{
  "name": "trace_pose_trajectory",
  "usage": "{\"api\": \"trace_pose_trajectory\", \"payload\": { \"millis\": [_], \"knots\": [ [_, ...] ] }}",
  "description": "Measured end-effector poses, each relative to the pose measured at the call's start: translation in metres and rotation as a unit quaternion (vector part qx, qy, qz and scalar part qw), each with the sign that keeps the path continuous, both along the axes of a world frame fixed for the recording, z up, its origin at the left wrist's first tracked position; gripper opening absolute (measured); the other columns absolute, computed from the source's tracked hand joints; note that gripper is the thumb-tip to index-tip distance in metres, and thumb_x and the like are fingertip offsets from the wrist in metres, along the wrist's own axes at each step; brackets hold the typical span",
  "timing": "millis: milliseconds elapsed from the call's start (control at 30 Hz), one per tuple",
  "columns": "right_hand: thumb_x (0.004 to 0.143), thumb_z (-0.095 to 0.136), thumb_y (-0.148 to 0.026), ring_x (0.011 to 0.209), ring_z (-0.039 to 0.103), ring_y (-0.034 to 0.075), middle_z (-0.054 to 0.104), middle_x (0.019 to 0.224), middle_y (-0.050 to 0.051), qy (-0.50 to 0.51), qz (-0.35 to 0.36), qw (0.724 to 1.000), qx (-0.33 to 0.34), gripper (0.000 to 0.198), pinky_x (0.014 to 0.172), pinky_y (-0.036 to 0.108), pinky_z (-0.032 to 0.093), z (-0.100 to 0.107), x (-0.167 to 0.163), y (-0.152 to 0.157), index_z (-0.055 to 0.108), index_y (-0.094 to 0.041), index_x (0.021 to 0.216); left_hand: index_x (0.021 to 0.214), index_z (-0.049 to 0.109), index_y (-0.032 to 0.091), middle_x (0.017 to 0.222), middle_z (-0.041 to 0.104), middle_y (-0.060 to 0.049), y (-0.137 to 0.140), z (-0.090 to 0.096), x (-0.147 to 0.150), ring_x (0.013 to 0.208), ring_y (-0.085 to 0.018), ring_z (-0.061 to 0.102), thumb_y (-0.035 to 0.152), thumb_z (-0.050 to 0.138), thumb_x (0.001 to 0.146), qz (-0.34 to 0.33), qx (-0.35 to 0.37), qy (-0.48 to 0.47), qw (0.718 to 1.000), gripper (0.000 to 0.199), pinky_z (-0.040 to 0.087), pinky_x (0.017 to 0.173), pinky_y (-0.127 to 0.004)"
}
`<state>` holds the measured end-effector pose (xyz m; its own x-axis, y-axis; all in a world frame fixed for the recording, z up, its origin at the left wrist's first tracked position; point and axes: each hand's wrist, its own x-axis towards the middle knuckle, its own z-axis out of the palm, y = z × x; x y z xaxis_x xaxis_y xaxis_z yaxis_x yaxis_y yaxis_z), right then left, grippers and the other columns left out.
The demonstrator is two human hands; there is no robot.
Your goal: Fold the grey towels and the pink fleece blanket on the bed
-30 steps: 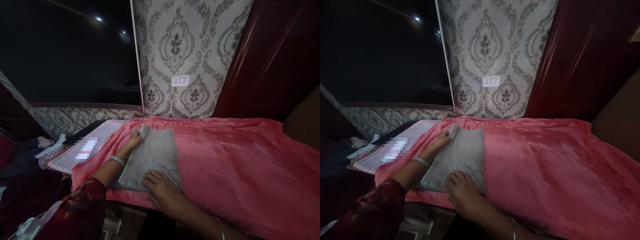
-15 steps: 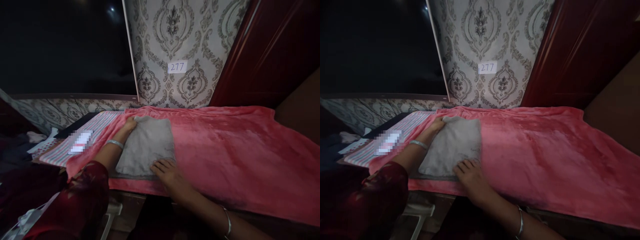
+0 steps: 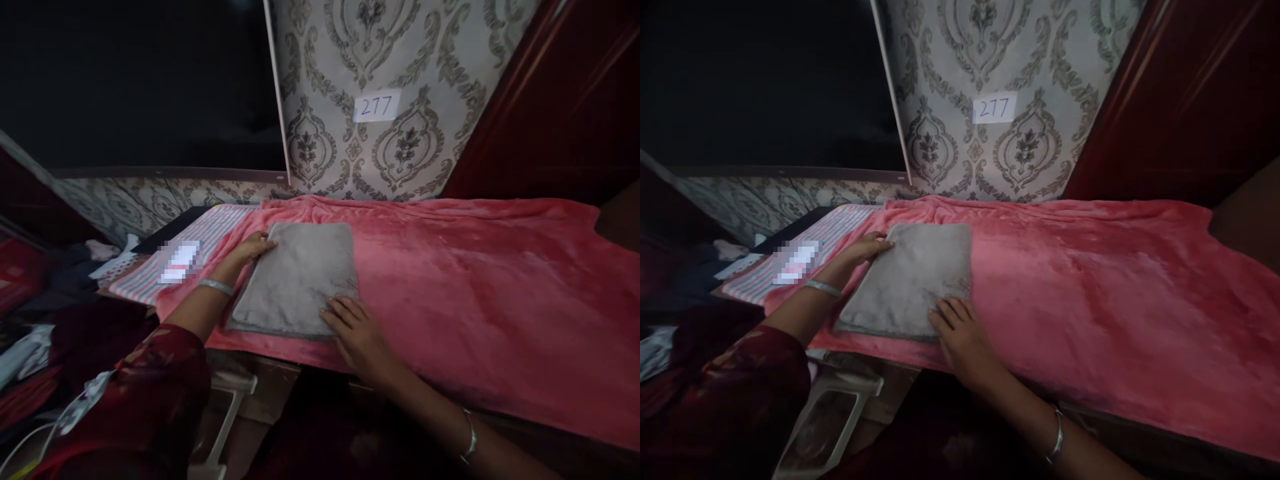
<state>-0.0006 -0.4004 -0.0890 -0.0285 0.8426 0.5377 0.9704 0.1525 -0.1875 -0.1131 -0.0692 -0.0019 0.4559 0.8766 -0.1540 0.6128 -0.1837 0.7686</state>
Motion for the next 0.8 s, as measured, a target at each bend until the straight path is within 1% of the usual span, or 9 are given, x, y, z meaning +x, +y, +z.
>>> {"api": "trace_pose_trajectory", "payload": {
  "millis": [100, 167, 233, 333, 467, 600, 667, 733, 800],
  "knots": [
    [0.092, 0.046, -0.004, 0.135, 0.048, 0.029, 0.063, 0.136, 0.013, -0.01, 0.002, 1.0, 0.018, 0.044, 0.108, 0.052, 0.045, -0.007, 0.005, 0.0, 0.065, -0.016, 0.13, 0.105, 0.066, 0.014, 0.083, 0.066, -0.005, -0.009, -0.003, -0.017, 0.067, -0.019, 0.063, 0.037, 0.08, 0.066, -0.028, -0.018, 0.014, 0.999, 0.048, 0.047, 0.06, -0.029],
    [0.092, 0.042, -0.001, 0.134, 0.05, 0.027, 0.065, 0.133, 0.011, -0.017, 0.016, 0.999, 0.036, 0.046, 0.107, 0.049, 0.046, -0.011, 0.007, 0.001, 0.065, -0.015, 0.131, 0.089, 0.066, 0.015, 0.079, 0.064, -0.003, -0.015, -0.007, -0.026, 0.068, -0.019, 0.062, 0.037, 0.078, 0.066, -0.05, 0.013, 0.037, 0.998, 0.034, 0.047, 0.062, -0.029],
    [0.092, 0.041, 0.0, 0.132, 0.051, 0.025, 0.067, 0.131, 0.01, -0.022, 0.023, 0.998, 0.046, 0.048, 0.107, 0.046, 0.046, -0.015, 0.008, 0.003, 0.064, -0.015, 0.131, 0.077, 0.063, 0.016, 0.075, 0.062, -0.002, -0.019, -0.012, -0.033, 0.071, -0.019, 0.061, 0.034, 0.074, 0.067, -0.058, 0.057, 0.056, 0.995, 0.023, 0.047, 0.065, -0.029],
    [0.091, 0.043, -0.001, 0.131, 0.053, 0.025, 0.068, 0.13, 0.008, -0.032, 0.028, 0.998, 0.046, 0.047, 0.108, 0.046, 0.045, -0.02, 0.009, 0.005, 0.066, -0.018, 0.129, 0.069, 0.058, 0.018, 0.073, 0.059, -0.001, -0.024, -0.018, -0.037, 0.075, -0.019, 0.06, 0.029, 0.067, 0.07, -0.043, 0.088, 0.06, 0.993, 0.015, 0.045, 0.067, -0.028],
    [0.091, 0.047, -0.003, 0.133, 0.052, 0.025, 0.064, 0.135, 0.009, -0.041, 0.035, 0.998, 0.034, 0.048, 0.111, 0.049, 0.042, -0.024, 0.01, 0.002, 0.065, -0.019, 0.132, 0.071, 0.057, 0.018, 0.073, 0.058, -0.001, -0.031, -0.022, -0.041, 0.075, -0.02, 0.06, 0.029, 0.063, 0.074, -0.029, 0.095, 0.058, 0.993, 0.013, 0.044, 0.064, -0.027],
    [0.092, 0.048, -0.004, 0.136, 0.049, 0.025, 0.061, 0.14, 0.009, -0.035, 0.041, 0.999, 0.01, 0.048, 0.11, 0.048, 0.042, -0.024, 0.012, -0.002, 0.063, -0.02, 0.135, 0.085, 0.061, 0.017, 0.077, 0.061, -0.001, -0.044, -0.023, -0.056, 0.073, -0.019, 0.061, 0.039, 0.068, 0.075, -0.041, 0.076, 0.066, 0.994, 0.025, 0.045, 0.061, -0.027],
    [0.092, 0.048, -0.004, 0.136, 0.049, 0.025, 0.061, 0.14, 0.009, -0.028, 0.039, 0.999, 0.008, 0.048, 0.111, 0.048, 0.042, -0.023, 0.011, -0.002, 0.063, -0.019, 0.135, 0.093, 0.063, 0.017, 0.081, 0.064, -0.002, -0.052, -0.023, -0.065, 0.075, -0.02, 0.062, 0.037, 0.069, 0.075, -0.05, 0.097, 0.082, 0.991, 0.028, 0.046, 0.065, -0.027],
    [0.092, 0.048, -0.004, 0.136, 0.049, 0.024, 0.061, 0.14, 0.009, -0.017, 0.036, 0.999, 0.004, 0.048, 0.111, 0.048, 0.041, -0.024, 0.01, -0.002, 0.063, -0.02, 0.135, 0.104, 0.064, 0.017, 0.086, 0.066, -0.003, -0.06, -0.025, -0.074, 0.078, -0.02, 0.063, 0.031, 0.066, 0.079, -0.045, 0.138, 0.098, 0.985, 0.028, 0.048, 0.07, -0.027],
    [0.092, 0.048, -0.004, 0.137, 0.049, 0.023, 0.061, 0.14, 0.009, -0.005, 0.033, 0.999, 0.002, 0.049, 0.113, 0.048, 0.04, -0.023, 0.009, -0.002, 0.062, -0.022, 0.136, 0.116, 0.062, 0.016, 0.089, 0.068, -0.005, -0.065, -0.028, -0.081, 0.079, -0.02, 0.064, 0.026, 0.06, 0.083, -0.036, 0.162, 0.105, 0.981, 0.035, 0.048, 0.074, -0.028]
  ]
}}
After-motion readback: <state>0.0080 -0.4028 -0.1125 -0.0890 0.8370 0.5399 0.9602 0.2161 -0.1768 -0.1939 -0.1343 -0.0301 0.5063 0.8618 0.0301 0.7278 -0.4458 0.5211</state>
